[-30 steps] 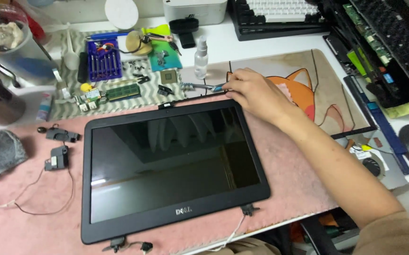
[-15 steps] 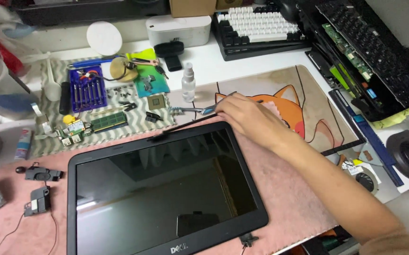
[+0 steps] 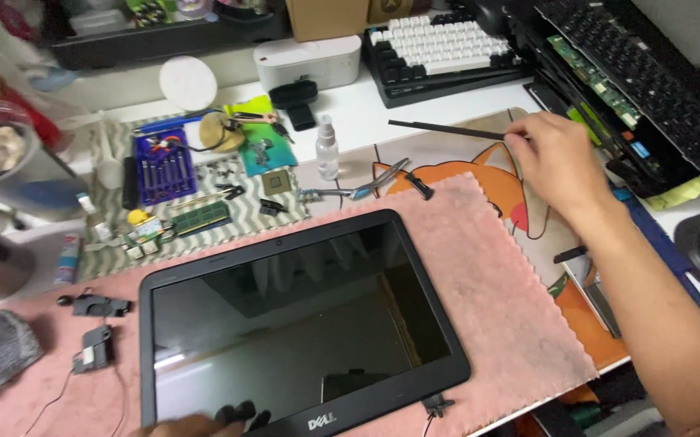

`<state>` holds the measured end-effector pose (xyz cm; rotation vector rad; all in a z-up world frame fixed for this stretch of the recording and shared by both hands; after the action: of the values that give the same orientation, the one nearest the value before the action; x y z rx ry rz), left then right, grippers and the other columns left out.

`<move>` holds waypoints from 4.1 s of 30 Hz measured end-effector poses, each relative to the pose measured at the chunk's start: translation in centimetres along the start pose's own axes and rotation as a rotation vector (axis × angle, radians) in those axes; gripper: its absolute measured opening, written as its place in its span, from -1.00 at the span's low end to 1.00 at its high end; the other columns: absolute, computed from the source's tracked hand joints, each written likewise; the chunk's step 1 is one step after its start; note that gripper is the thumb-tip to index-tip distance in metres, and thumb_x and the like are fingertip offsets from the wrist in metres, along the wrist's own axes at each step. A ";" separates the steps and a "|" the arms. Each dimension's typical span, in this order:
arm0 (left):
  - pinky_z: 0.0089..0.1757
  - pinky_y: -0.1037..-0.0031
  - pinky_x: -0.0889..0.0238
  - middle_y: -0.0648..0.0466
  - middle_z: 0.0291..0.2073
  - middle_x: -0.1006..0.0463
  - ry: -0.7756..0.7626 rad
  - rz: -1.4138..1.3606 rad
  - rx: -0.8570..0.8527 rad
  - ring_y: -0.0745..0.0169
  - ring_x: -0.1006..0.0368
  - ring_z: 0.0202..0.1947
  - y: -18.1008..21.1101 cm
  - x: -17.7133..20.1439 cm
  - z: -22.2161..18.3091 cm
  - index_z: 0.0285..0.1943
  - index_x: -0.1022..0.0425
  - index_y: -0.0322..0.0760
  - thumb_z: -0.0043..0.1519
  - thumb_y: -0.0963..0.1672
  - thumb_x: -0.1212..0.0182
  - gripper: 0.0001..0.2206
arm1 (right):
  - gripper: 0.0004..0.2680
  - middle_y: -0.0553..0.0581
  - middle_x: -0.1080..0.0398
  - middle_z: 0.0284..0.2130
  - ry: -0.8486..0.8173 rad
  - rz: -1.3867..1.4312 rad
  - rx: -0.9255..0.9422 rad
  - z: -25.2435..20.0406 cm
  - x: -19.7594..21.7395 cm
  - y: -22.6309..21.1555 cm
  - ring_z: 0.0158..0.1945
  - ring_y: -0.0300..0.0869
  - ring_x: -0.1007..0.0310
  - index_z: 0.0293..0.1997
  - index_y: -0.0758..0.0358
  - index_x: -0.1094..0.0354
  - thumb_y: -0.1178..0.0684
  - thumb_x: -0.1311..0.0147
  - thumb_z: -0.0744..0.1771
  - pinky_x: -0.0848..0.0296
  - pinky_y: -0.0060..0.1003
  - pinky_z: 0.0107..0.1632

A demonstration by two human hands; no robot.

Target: The person is disassembling a laptop screen assembly by removing the bezel and unscrewing the LCD panel from the lid.

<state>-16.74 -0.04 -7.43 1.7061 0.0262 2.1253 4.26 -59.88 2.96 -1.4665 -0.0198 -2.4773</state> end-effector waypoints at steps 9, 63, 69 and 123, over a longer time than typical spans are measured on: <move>-0.27 0.37 -0.41 0.43 -0.22 -0.68 0.061 -0.027 -0.047 0.28 -0.60 -0.24 4.0 2.5 0.4 -0.08 -0.83 0.37 0.24 0.03 -0.42 -0.86 | -0.90 0.15 -0.62 -0.03 -0.148 0.107 -0.028 8.4 -10.1 -4.1 0.02 0.13 -0.60 -0.05 0.24 -0.66 0.17 -0.18 0.49 -0.58 0.14 -0.06; -0.20 0.38 -0.56 0.19 -0.29 -0.71 -0.440 -0.561 0.005 0.29 -0.72 -0.30 7.9 3.2 7.2 0.31 -0.66 -0.01 0.25 0.09 -0.65 -0.51 | -0.90 0.14 -0.65 -0.01 -0.228 0.094 0.137 7.7 -5.0 -7.4 0.02 0.06 -0.62 0.14 0.16 -0.69 0.11 -0.36 0.50 -0.56 0.01 -0.04; 0.15 0.33 -0.74 -0.12 0.31 -0.73 -0.275 -1.380 0.314 0.13 -0.78 0.16 11.7 3.4 8.6 0.82 -0.03 -0.21 0.48 -0.02 -0.09 -0.31 | -0.79 -0.03 -0.74 -0.11 -0.589 0.405 0.065 2.2 1.8 -27.0 -0.26 -0.28 -0.63 0.19 0.02 -0.66 0.02 -0.34 0.41 -0.61 -0.35 -0.14; -0.38 0.63 -0.57 0.20 -0.46 -0.77 -0.329 -1.147 0.452 0.47 -0.77 -0.55 12.9 4.1 4.0 0.24 -0.75 -0.13 0.26 -0.21 -0.35 -0.65 | -0.71 0.14 -0.67 -0.03 -0.185 0.081 0.683 -3.6 3.4 -27.0 -0.02 -0.01 -0.66 0.25 0.06 -0.61 0.33 -0.36 0.41 -0.70 -0.01 0.07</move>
<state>-17.61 -11.44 0.86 1.6042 1.1510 1.0066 -6.60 -35.03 7.35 -1.3299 -0.7430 -1.9567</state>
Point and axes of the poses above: each hand's wrist, its own z-axis towards the middle knuckle, its own x-axis out of the back of the hand, y = z × x, the point moved 6 cm from there along z, towards the middle knuckle
